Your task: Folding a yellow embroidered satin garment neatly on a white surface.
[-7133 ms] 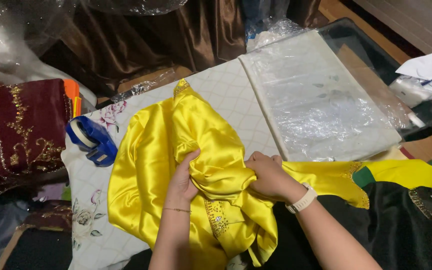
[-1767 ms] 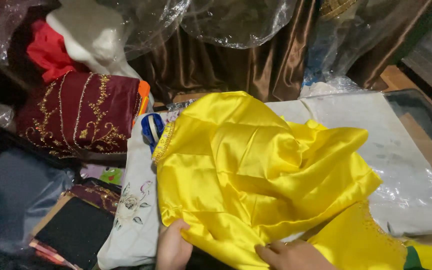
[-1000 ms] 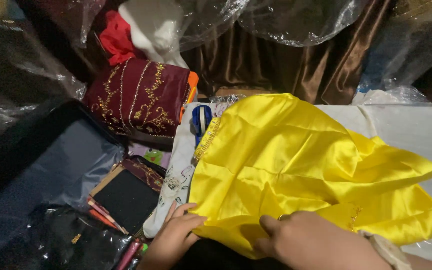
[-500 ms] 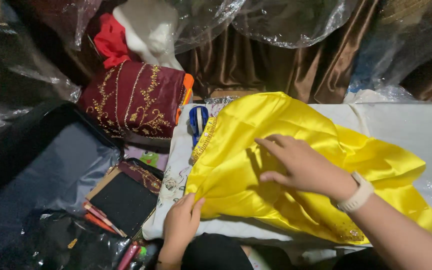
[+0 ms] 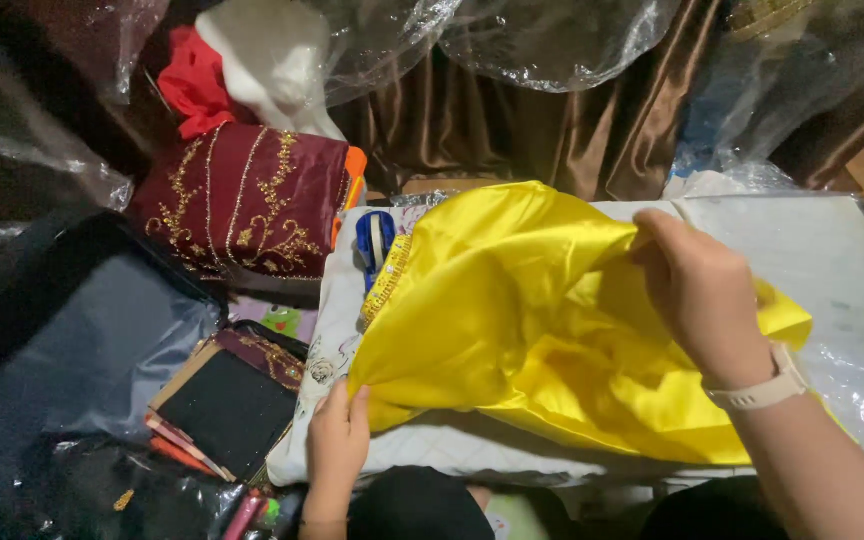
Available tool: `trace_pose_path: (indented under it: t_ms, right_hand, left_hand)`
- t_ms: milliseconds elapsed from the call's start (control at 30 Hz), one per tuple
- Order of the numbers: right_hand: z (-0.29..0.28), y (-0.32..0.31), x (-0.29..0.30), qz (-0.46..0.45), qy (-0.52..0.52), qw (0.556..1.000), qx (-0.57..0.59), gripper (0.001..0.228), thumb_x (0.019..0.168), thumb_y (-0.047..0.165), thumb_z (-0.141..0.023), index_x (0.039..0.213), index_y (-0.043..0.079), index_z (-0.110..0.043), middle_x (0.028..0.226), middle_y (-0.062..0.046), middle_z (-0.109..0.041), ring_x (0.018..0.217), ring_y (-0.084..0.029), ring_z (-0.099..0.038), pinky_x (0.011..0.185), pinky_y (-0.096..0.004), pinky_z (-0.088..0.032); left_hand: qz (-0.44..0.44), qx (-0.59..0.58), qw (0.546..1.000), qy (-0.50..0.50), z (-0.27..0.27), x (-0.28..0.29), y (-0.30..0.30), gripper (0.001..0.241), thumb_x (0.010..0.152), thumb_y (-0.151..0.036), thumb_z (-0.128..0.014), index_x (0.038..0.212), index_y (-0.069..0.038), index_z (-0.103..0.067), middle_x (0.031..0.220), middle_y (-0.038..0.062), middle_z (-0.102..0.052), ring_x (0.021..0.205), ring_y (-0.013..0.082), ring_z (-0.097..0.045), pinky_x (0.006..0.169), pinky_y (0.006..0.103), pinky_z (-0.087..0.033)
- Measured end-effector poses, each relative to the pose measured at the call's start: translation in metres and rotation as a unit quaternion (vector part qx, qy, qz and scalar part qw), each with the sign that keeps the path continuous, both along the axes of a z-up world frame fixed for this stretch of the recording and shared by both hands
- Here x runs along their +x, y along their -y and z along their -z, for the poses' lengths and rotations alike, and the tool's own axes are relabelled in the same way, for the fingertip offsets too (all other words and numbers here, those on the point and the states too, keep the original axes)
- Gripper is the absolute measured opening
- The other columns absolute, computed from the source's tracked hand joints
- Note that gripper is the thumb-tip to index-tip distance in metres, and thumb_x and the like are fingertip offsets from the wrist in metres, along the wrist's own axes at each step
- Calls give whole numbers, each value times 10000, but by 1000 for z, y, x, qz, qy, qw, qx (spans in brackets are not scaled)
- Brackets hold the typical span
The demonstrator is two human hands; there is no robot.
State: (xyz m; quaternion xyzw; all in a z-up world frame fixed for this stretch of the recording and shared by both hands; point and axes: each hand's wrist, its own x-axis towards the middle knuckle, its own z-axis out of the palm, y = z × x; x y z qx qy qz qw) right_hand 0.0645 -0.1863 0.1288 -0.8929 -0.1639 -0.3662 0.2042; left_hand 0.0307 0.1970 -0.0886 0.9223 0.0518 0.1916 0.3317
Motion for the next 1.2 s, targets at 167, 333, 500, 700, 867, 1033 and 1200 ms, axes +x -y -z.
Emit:
trace_pose_path:
  t_ms: [167,333,500,700,867,1033,1200]
  right_hand:
    - [20,-14,20,-22,-75,997,-22,723,875,-57,-630,1547,41,-384,1261,-195,-658,911,-354,-684,717,-426,-534]
    - [82,-3,-40,-35,-33,998,-42,626,827,79,-734,1415,25,-527,1299,-144,-678,1028,-296,-680,859,-373,-536]
    - [174,30,-105,-21,-167,959,-230,870,725,530,-789,1409,107,-456,1461,-139,-475,1303,-321,-479,1051,-432,-375]
    - [165,124,-120,99,-350,928,-82,582,705,62,-621,1267,211,-651,1192,20,-775,1055,-265,-746,864,-381,-589]
    - [76,144,-120,120,-480,863,-106,528,672,183,-786,1175,327,-714,1102,176,-831,946,-131,-797,864,-272,-614]
    - [86,144,-109,157,-518,818,-195,200,786,371,-709,982,332,-713,1020,140,-752,921,-211,-711,813,-350,-569]
    - [89,137,-112,124,-484,862,-92,222,741,308,-733,957,258,-730,976,77,-779,884,-232,-718,778,-352,-574]
  left_hand:
    - [-15,-20,999,-19,10,17,-11,313,999,-357,-528,1100,-69,-594,828,218,-714,719,466,-648,659,541,-486]
    - [7,-1,1000,-28,21,25,-17,281,980,-334,-566,1052,-66,-616,846,215,-724,742,453,-661,679,509,-516]
    - [-36,-2,998,-46,17,28,-15,308,993,-345,-568,1112,-67,-626,793,222,-699,700,455,-650,643,512,-503]
    - [-28,-17,999,28,-2,22,-15,245,1042,-257,-577,1040,-12,-573,745,200,-622,623,380,-580,624,459,-474]
    - [-46,-1,999,-10,-5,41,-35,401,1012,-347,-615,1172,19,-644,929,234,-717,769,401,-664,711,449,-522]
    - [-43,127,978,-162,-35,49,-2,455,989,-402,-554,1290,-62,-588,1171,190,-709,1005,422,-689,883,505,-534]
    - [345,80,930,100,-111,2,144,514,789,-216,-719,1255,-43,-589,1285,166,-593,1213,368,-556,1031,459,-451]
